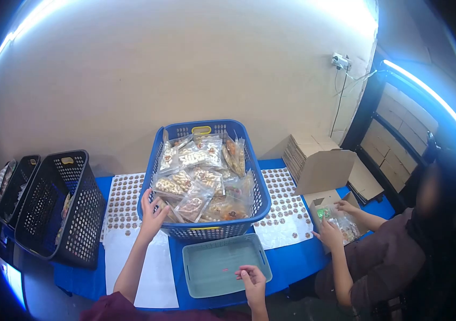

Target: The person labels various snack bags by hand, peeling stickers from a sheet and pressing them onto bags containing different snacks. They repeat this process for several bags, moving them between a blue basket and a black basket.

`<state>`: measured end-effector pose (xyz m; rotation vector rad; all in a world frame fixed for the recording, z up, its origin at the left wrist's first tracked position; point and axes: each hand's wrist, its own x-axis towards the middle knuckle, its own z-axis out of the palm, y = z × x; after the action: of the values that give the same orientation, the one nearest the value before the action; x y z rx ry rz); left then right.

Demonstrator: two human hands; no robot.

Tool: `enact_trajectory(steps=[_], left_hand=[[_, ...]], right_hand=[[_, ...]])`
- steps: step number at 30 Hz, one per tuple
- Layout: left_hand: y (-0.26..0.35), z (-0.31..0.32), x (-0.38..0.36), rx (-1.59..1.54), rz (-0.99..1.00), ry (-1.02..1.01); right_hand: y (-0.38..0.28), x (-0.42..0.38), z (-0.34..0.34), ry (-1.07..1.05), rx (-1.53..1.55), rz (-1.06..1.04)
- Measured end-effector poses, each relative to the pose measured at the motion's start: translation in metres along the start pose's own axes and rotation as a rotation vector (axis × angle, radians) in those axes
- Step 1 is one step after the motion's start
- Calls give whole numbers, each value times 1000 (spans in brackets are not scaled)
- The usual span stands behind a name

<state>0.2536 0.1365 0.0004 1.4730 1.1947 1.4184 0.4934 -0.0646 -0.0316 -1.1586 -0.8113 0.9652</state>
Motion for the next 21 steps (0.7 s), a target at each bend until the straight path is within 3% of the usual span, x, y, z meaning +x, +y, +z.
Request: enact_trajectory(steps=[6, 10, 12, 14, 15, 18, 21], left_hand=[[14, -65, -40, -209, -5, -53], [39, -146, -58, -110, 51, 25], [65, -193, -65, 6, 69, 119], [99, -245, -67, 73, -88, 279], [85, -284, -62, 199, 57, 321], [106, -352, -64, 543, 65, 597], [99, -411, -68, 573, 79, 621]], right_hand=[[16, -12, 16, 51, -31, 62], [16, -13, 47, 66, -52, 47], [17, -12, 68, 40, -64, 43], [17, -14, 94, 5, -83, 46], [19, -15, 104, -33, -95, 40], [16, -17, 141, -155, -119, 73], [18, -22, 176, -252, -114, 66]])
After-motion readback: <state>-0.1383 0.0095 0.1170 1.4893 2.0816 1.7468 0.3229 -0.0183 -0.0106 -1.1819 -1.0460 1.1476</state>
